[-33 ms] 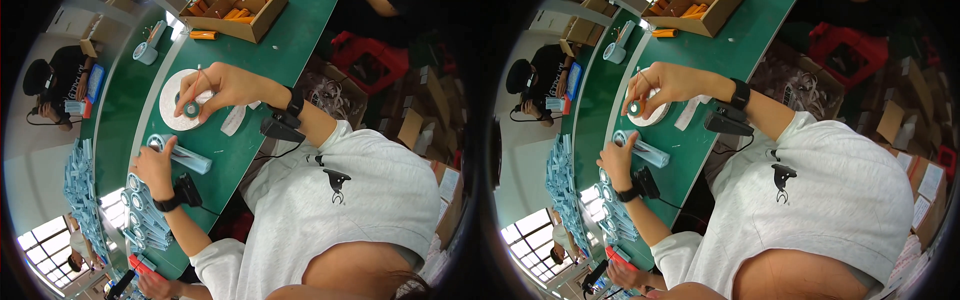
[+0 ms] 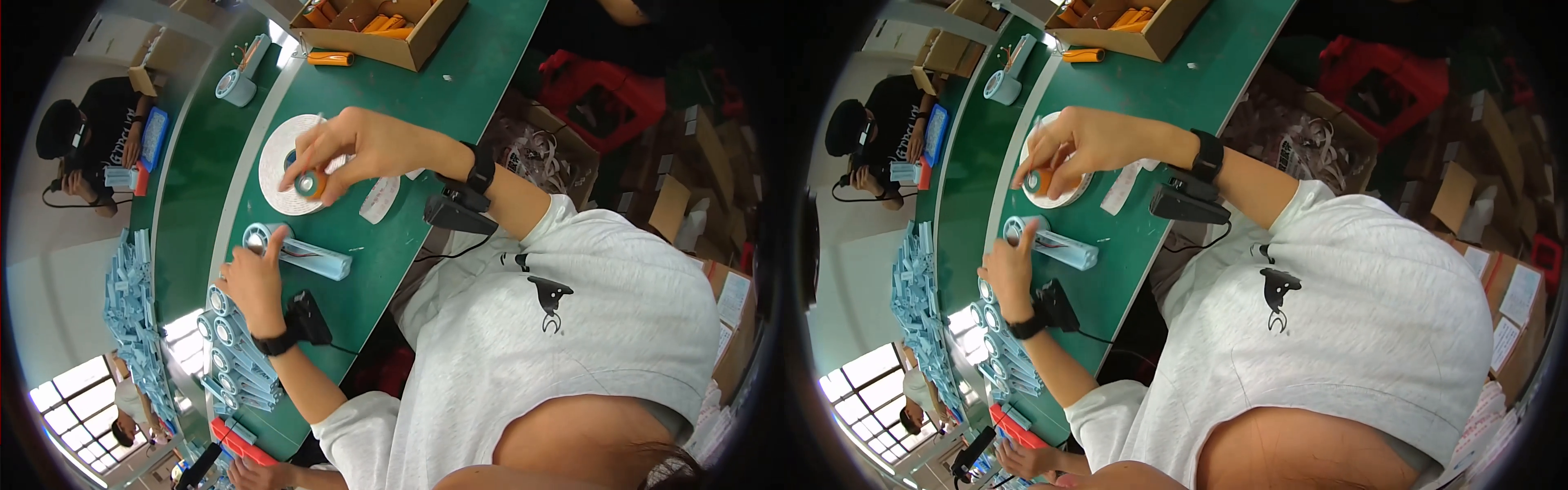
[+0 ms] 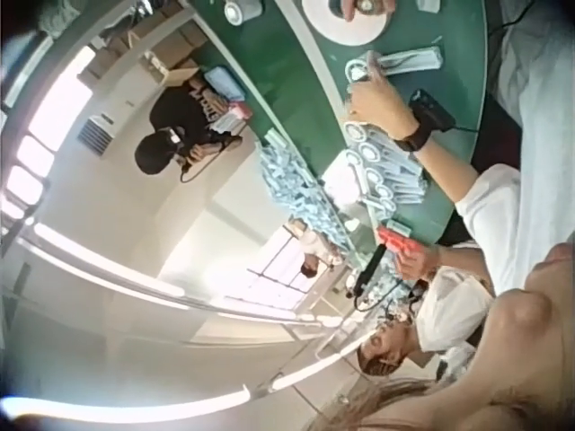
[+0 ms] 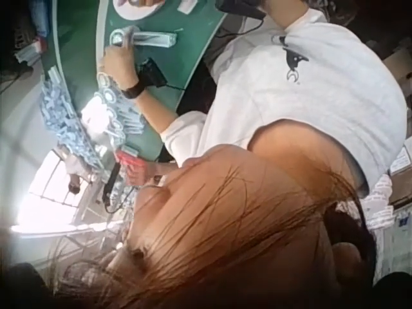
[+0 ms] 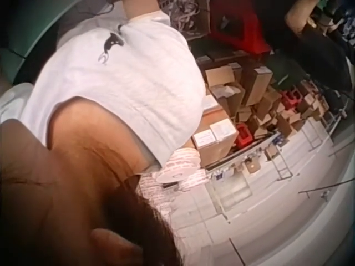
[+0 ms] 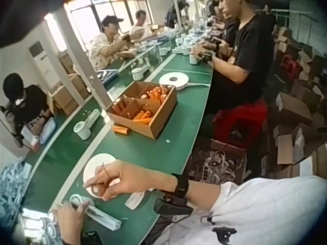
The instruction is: The person applies double-sided tape to batteries, peels the backing, and presses each battery into a fan housing. They discard tape scraps into a bin and move a cardboard box while repeating the assembly process.
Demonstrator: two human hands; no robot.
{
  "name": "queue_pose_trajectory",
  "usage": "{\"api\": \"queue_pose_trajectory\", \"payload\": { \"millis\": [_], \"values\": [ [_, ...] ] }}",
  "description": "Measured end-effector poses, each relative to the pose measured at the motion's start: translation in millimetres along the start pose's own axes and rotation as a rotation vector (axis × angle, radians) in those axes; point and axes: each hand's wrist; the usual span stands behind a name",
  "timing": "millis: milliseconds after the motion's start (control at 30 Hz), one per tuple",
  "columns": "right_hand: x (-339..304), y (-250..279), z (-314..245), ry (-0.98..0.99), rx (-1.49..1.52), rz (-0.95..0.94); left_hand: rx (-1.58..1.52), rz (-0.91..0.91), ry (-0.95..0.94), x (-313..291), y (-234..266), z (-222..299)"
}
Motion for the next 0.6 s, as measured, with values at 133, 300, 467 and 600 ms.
{"api": "queue_pose_trajectory", "payload": {
  "millis": [133, 300, 467, 600],
  "values": [
    [-6, -5, -8, -0.225, -0.002, -0.064, -0.374, 0.029, -0.384, -24, 12, -12],
    [8, -18, -19, -0.232, -0.114, -0.073, -0.476, -0.052, -0.778, -18, -2, -30],
    [22, -43, -29, -0.197, -0.226, -0.123, -0.341, 0.047, -0.827, -22, -12, -24],
    [17, -48, -23, -0.131, -0.381, -0.211, -0.362, 0.121, -0.852, -14, -24, -14]
  ]
}}
Point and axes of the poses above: each hand's wrist, its own x-axis towards the middle knuckle, its own y-axis out of the back of the hand, z = x × y, and after that the axes turned 12 degrees about -x, right-handed
